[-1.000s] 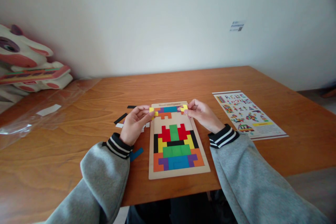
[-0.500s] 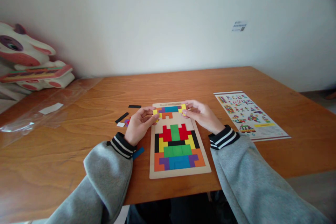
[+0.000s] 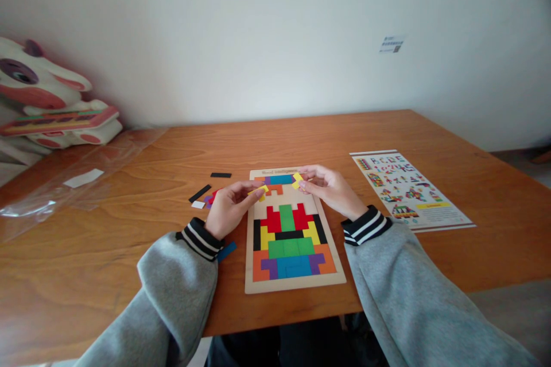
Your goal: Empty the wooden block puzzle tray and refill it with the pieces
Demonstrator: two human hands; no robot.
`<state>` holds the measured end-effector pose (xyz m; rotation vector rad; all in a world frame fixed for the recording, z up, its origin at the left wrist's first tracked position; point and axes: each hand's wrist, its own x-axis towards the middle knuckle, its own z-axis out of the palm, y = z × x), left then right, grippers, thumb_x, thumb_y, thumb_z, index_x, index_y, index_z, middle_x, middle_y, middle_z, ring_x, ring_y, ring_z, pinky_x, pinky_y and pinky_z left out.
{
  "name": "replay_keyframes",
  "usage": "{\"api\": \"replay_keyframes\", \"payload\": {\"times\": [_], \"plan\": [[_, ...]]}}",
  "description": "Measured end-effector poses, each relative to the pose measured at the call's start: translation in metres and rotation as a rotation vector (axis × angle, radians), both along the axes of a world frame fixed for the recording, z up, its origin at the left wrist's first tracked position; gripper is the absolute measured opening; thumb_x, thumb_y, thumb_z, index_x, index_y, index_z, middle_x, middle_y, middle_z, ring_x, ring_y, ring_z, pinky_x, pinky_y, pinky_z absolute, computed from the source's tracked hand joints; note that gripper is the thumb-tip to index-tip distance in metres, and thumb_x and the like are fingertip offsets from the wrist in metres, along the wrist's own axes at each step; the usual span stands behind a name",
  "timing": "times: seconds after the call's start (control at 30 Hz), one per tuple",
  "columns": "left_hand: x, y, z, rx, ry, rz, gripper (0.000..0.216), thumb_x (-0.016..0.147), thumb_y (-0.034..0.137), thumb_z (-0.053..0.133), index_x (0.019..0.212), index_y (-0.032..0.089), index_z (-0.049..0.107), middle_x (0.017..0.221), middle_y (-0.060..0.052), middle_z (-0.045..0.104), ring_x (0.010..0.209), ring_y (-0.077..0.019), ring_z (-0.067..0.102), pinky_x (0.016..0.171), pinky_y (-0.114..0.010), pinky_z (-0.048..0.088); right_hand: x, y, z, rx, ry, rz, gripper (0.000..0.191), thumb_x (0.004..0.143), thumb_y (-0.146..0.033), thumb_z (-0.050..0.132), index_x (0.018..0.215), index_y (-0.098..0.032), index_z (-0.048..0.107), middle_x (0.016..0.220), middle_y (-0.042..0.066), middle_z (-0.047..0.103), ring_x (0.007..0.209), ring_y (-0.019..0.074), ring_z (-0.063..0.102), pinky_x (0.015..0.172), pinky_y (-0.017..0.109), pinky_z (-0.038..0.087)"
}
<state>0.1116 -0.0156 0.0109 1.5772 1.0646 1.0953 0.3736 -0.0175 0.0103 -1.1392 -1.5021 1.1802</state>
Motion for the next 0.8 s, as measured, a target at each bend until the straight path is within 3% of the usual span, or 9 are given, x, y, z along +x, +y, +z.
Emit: {"api": "replay_keyframes", "payload": {"times": [0.17,0.33,0.47,0.8], "plan": [[0.004,0.009,0.005,-0.005,0.129,-0.082,0.031,0.08,0.047,0.072,0.092,0.017,0.073,0.094,-0.007,0.077,0.084,-0.0211,0.072,0.076,-0.032,0.058,0.001,0.001,-0.002,0.037,-0.091,-0.012,0.033,0.079,-0.043,0.073,0.103,-0.02,0.068,0.103,0.008,0.073,0.094,0.0201,0.069,0.088,0.039,0.056],[0.014,0.013,0.012,0.053,0.395,-0.096,0.031,0.085,0.046,0.065,0.092,0.019,0.078,0.084,-0.003,0.076,0.066,-0.0159,0.063,0.06,-0.026,0.048,0.001,0.0,-0.001,0.087,-0.247,0.007,0.026,0.085,-0.043,0.066,0.095,-0.019,0.073,0.097,0.007,0.076,0.087,0.0206,0.068,0.082,0.037,0.054],[0.018,0.009,0.012,0.082,0.491,-0.069,0.029,0.086,0.044,0.064,0.092,0.021,0.08,0.074,-0.001,0.074,0.058,-0.0124,0.053,0.053,-0.024,0.039,-0.001,-0.002,-0.001,0.106,-0.355,0.035,0.028,0.087,-0.042,0.063,0.098,-0.019,0.076,0.096,0.006,0.077,0.085,0.0208,0.069,0.078,0.035,0.053],[0.02,0.009,0.001,0.037,0.523,-0.064,0.029,0.086,0.048,0.065,0.09,0.023,0.08,0.083,-0.001,0.077,0.072,-0.0158,0.066,0.06,-0.023,0.045,-0.004,-0.005,0.001,0.114,-0.461,0.044,0.022,0.089,-0.034,0.064,0.1,-0.021,0.077,0.099,0.006,0.078,0.089,0.0217,0.071,0.079,0.035,0.054]]}}
